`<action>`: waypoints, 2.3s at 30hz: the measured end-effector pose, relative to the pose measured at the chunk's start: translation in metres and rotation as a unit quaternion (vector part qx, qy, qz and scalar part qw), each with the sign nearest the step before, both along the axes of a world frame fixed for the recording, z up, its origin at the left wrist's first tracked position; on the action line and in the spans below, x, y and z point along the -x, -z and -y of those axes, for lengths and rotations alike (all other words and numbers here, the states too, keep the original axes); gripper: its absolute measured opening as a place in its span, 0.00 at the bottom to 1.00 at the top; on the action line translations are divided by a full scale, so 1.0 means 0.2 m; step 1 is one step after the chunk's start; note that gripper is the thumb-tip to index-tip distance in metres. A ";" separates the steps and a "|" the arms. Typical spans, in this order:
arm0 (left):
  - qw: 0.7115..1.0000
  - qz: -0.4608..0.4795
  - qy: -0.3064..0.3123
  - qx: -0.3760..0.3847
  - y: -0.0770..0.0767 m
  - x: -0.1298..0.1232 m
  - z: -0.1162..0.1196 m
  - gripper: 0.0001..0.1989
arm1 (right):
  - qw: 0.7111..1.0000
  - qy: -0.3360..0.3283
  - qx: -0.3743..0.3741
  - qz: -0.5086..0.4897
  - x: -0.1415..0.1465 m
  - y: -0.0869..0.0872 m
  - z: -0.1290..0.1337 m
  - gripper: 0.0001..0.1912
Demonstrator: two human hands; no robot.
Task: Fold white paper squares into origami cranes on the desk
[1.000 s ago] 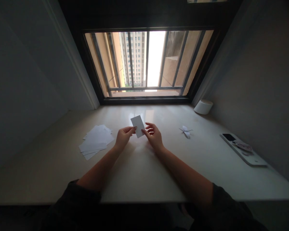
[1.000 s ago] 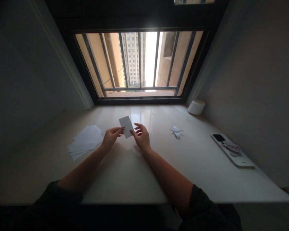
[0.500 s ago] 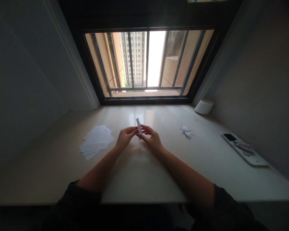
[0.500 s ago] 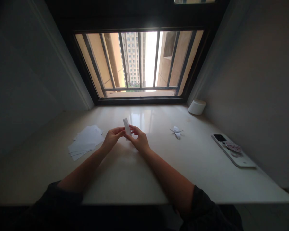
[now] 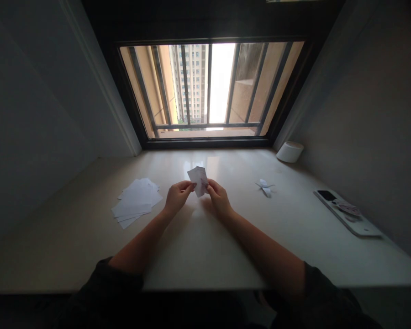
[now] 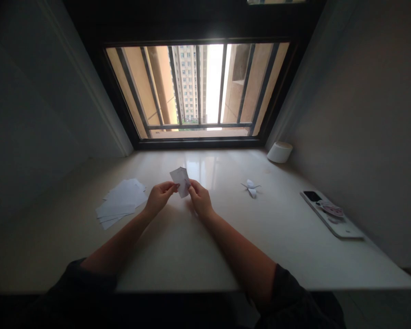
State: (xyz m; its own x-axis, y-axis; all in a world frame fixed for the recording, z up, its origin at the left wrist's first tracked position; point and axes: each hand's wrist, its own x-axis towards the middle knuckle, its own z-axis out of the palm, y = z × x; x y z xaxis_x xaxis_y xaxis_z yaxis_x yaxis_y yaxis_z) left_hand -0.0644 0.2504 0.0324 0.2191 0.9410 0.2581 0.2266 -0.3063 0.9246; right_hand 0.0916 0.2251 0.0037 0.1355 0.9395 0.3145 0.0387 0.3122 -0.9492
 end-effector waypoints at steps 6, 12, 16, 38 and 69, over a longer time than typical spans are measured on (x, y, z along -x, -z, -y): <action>0.996 -0.078 -0.027 -0.025 0.00 0.05 -0.04 0.17 | 0.997 0.074 0.023 -0.029 -0.06 0.00 -0.05 0.18; 0.996 -0.084 0.008 0.040 -0.04 0.12 -0.10 0.15 | 0.980 0.028 0.075 -0.183 -0.09 -0.03 -0.07 0.14; 0.992 -0.052 0.030 0.112 -0.06 0.13 -0.11 0.14 | 0.975 -0.007 0.107 -0.196 -0.10 -0.03 -0.08 0.14; 0.870 0.245 -0.005 0.427 -0.06 0.13 -0.11 0.04 | 0.978 -0.135 0.049 -0.152 -0.12 -0.05 -0.04 0.18; 0.981 0.146 -0.057 0.111 0.00 0.00 -0.02 0.17 | 0.987 0.054 0.072 -0.130 -0.07 0.00 -0.07 0.18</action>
